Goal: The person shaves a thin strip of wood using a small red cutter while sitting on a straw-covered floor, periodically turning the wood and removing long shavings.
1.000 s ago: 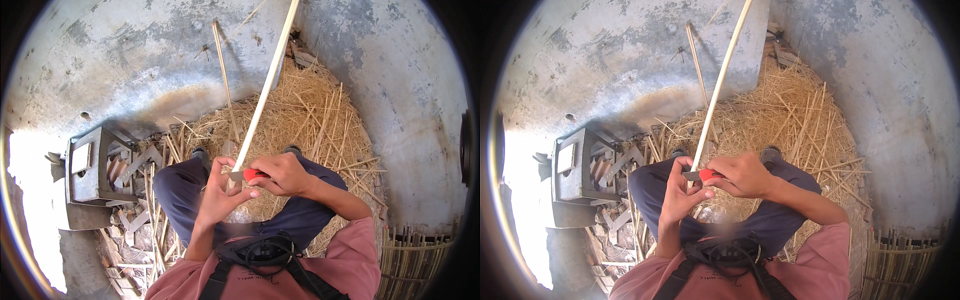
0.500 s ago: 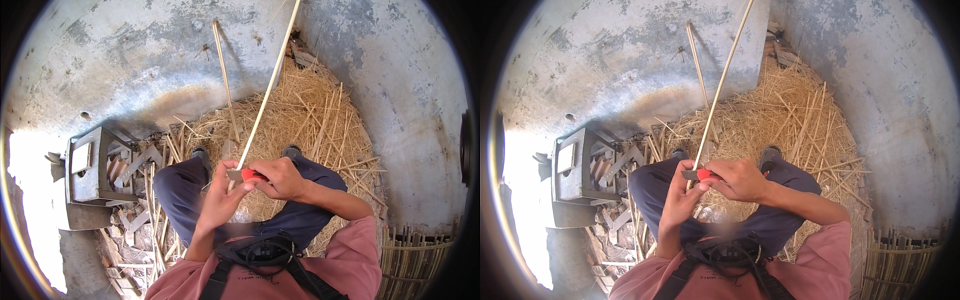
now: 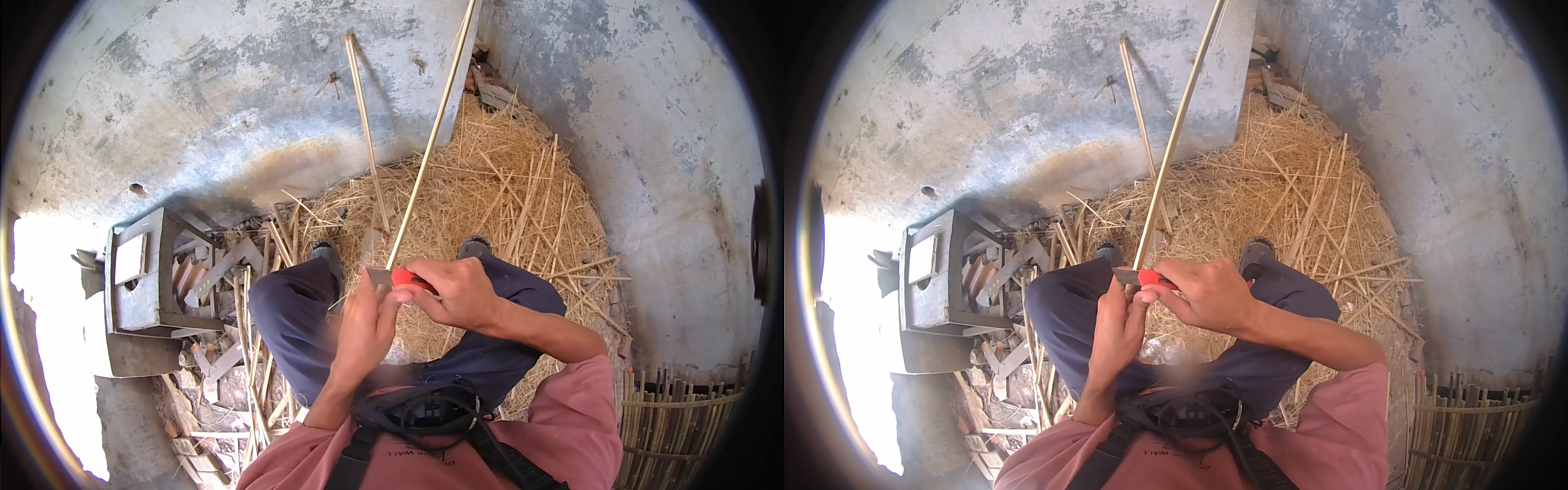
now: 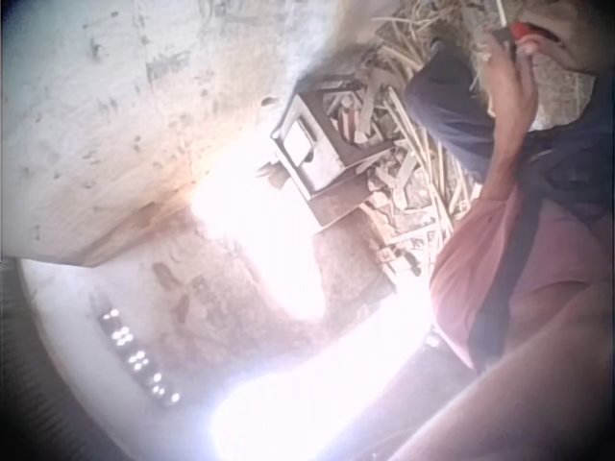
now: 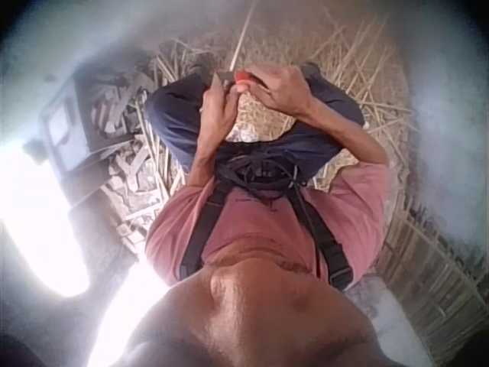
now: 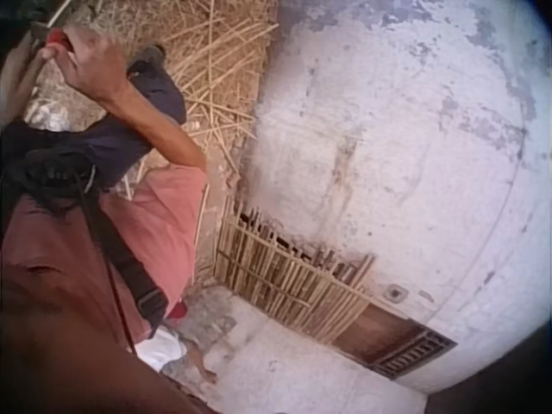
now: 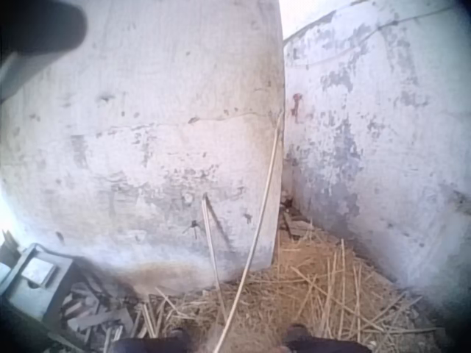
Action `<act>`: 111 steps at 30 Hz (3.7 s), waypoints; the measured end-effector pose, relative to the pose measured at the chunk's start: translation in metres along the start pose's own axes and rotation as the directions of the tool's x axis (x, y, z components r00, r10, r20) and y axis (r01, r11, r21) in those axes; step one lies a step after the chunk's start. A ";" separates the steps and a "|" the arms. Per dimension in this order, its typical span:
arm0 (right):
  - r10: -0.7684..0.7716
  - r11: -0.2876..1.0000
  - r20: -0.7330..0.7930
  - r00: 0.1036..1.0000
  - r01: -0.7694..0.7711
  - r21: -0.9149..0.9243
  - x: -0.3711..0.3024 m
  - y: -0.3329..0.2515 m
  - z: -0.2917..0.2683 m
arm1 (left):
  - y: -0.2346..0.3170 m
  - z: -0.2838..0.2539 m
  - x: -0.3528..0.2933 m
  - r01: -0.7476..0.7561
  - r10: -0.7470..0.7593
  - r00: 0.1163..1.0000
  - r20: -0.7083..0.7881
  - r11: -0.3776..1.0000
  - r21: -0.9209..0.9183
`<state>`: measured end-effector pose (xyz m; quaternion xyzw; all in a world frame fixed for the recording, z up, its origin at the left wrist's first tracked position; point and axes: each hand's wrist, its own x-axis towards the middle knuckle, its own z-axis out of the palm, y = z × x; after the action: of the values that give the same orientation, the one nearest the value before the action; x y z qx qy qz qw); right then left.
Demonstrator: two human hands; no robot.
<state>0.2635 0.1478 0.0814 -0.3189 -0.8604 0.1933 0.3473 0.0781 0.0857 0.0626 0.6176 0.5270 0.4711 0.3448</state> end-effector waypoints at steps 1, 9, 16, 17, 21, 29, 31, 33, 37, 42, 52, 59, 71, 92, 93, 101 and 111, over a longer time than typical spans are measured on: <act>0.009 1.000 -0.003 1.000 -0.009 -0.006 0.000 -0.002 0.000 | -0.002 0.000 0.000 -0.011 0.012 1.000 -0.005 1.000 0.016; 0.040 0.992 -0.021 0.999 -0.042 -0.119 0.003 -0.006 -0.001 | -0.002 0.003 0.003 -0.001 0.003 1.000 -0.019 0.995 0.097; 0.002 0.976 -0.058 0.998 -0.015 -0.217 0.003 -0.004 -0.001 | 0.002 0.001 0.007 0.055 -0.056 0.998 0.004 0.989 0.139; -0.007 0.974 -0.064 0.998 -0.007 -0.227 0.003 -0.003 0.000 | 0.001 0.002 0.007 0.050 -0.050 0.999 -0.005 0.989 0.137; -0.030 0.965 -0.061 0.998 0.013 -0.262 0.003 0.001 0.001 | 0.007 0.000 0.009 0.082 -0.082 0.997 -0.008 0.984 0.156; -0.081 0.965 -0.122 0.989 0.047 -0.259 0.006 -0.001 -0.004 | 0.010 -0.001 0.005 0.079 -0.076 0.997 -0.029 0.988 0.134; 0.028 0.952 -0.180 0.983 -0.081 -0.294 0.009 0.009 -0.013 | 0.009 -0.002 -0.001 0.159 -0.160 0.987 -0.006 0.975 0.156; 0.232 0.896 -0.256 0.938 -0.309 -0.320 0.025 0.032 -0.039 | 0.006 -0.003 -0.014 0.193 -0.197 0.980 0.009 0.967 0.167; 0.286 0.918 -0.319 0.903 -0.354 -0.180 0.027 0.062 -0.056 | 0.002 -0.011 -0.033 0.171 -0.174 0.985 0.007 0.973 0.153; 0.435 0.897 -0.259 0.862 -0.393 0.199 0.018 0.054 -0.063 | -0.005 -0.025 -0.013 0.237 -0.241 0.970 0.021 0.965 0.111; -0.007 1.000 0.068 0.998 0.007 -0.003 0.010 0.013 -0.021 | 0.007 -0.019 -0.003 0.283 -0.278 0.959 0.052 0.945 -0.162; -0.108 0.994 0.019 0.994 0.108 -0.026 0.006 0.015 -0.008 | 0.020 -0.021 0.001 0.244 -0.225 0.967 0.117 0.949 -0.198; -0.100 0.993 -0.017 0.995 0.098 -0.071 0.002 0.012 -0.007 | 0.024 -0.010 0.004 0.180 -0.177 0.984 0.032 0.971 -0.158; -0.109 0.981 -0.038 0.993 0.101 -0.163 0.001 0.004 -0.003 | 0.014 -0.006 0.004 0.036 -0.037 0.999 0.005 0.992 0.118; -0.106 0.980 -0.036 0.994 0.099 -0.170 0.000 0.004 -0.003 | 0.015 -0.007 0.004 0.035 -0.037 0.999 0.007 0.993 0.117; -0.125 0.969 -0.046 0.991 0.112 -0.219 0.002 0.002 -0.003 | 0.012 -0.006 0.004 0.041 -0.040 0.999 -0.011 0.993 0.107; -0.125 0.951 -0.031 0.992 0.111 -0.288 0.005 0.000 -0.004 | 0.013 -0.004 0.006 0.058 -0.054 0.998 -0.040 0.991 0.123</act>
<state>0.2639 0.1521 0.0866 -0.3184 -0.8881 0.0382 0.3293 0.0786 0.0880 0.0776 0.6141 0.5786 0.4387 0.3091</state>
